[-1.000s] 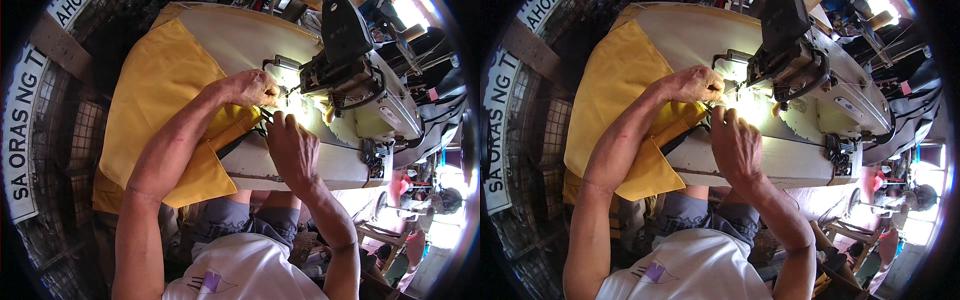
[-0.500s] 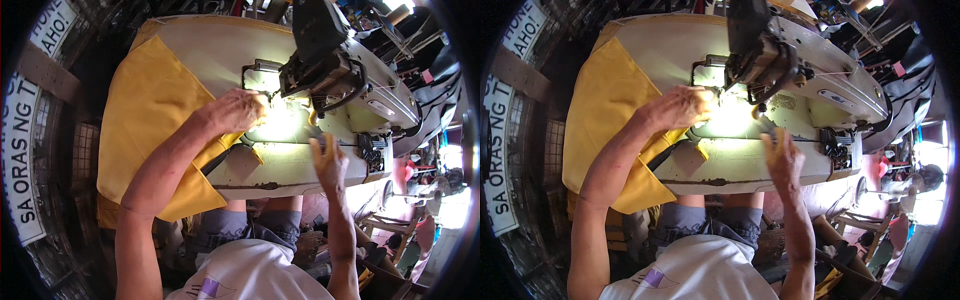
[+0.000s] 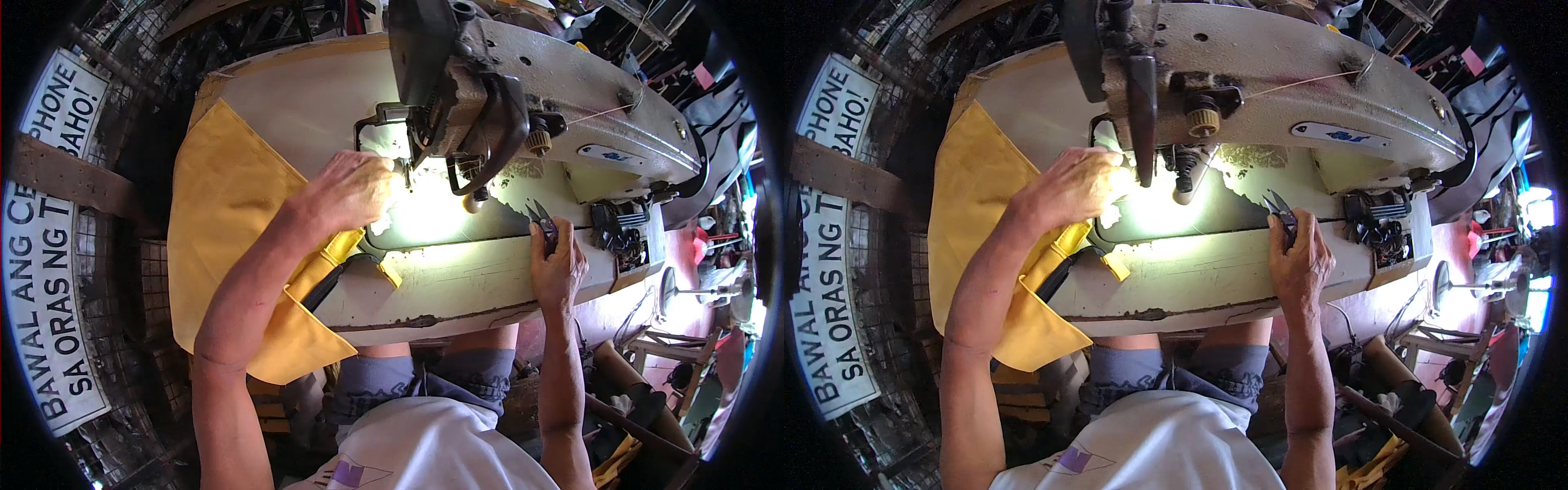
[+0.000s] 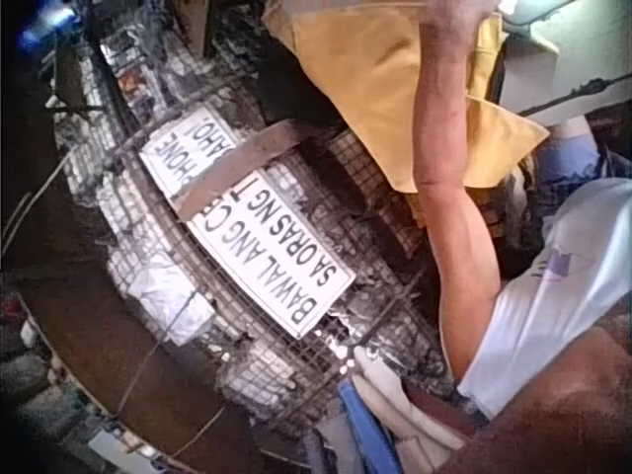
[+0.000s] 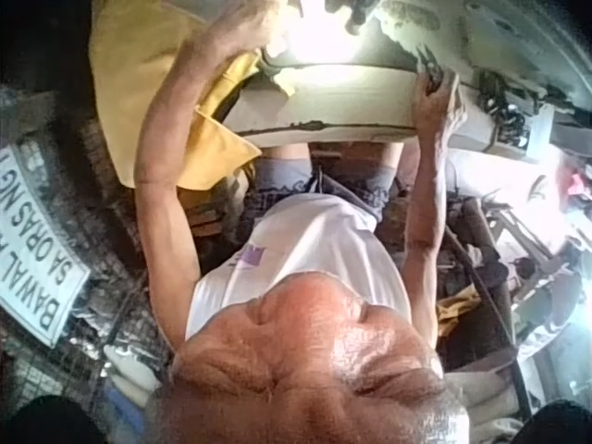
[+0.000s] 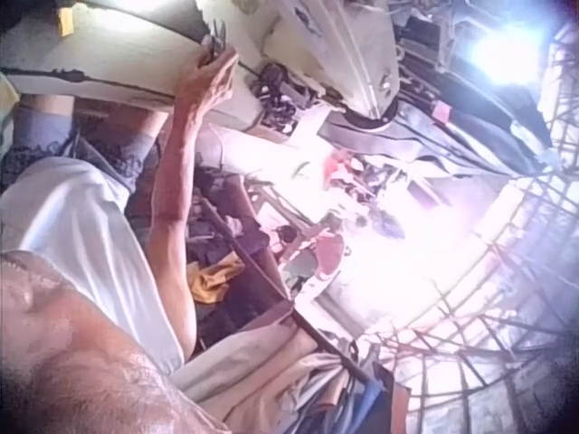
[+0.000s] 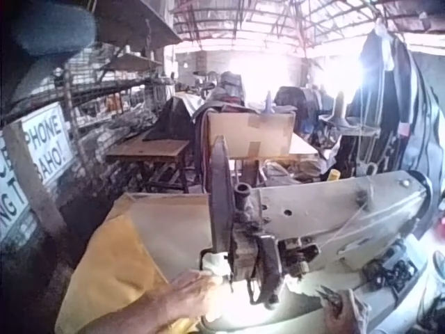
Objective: Sewing a yellow fabric bag using an industrial sewing machine.
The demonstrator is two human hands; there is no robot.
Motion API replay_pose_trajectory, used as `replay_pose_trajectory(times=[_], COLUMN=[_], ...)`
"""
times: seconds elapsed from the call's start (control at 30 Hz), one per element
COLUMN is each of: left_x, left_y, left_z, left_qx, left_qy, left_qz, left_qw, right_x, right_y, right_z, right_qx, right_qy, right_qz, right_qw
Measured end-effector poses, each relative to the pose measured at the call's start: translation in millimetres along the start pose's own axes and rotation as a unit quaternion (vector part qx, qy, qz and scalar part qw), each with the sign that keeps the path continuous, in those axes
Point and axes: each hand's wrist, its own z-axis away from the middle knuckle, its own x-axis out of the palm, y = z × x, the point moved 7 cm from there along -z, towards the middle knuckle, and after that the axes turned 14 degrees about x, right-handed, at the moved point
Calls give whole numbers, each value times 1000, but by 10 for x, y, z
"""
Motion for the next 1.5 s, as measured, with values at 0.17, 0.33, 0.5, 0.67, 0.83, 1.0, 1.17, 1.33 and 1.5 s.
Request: replay_pose_trajectory(times=[0.17, 0.33, 0.5, 0.67, 0.83, 1.0, 1.17, 1.33, 1.5], left_x=[-214, -284, -421, -367, -271, -296, -140, 54, -585], left_y=[-281, -420, -397, -417, -346, -224, 316, -114, -197], left_z=[-250, -353, -347, -189, 319, 787, 329, 398, 1509], left_qx=[57, 65, 104, 21, -72, -179, 37, -218, -236], left_qy=[100, 198, 211, 243, 232, 331, 318, 197, 319], left_qz=[50, 20, -112, -64, -209, -339, -57, -231, -98], left_qw=[992, 978, 965, 968, 947, 862, 946, 927, 913], right_x=[-19, -27, -45, 6, 32, 26, -4, 93, 10], right_y=[-1, -14, -14, -7, 18, -13, 48, -4, 143], right_z=[8, 12, 15, -6, -8, 7, 10, 20, -51], right_qx=[4, -8, -26, -31, -57, -60, -48, -65, -130], right_qy=[-2, 5, 20, 13, 38, 23, 26, 30, 79], right_qz=[-10, -16, -36, -40, -1, 4, 13, 3, -33], right_qw=[1000, 1000, 999, 999, 998, 998, 998, 997, 988])
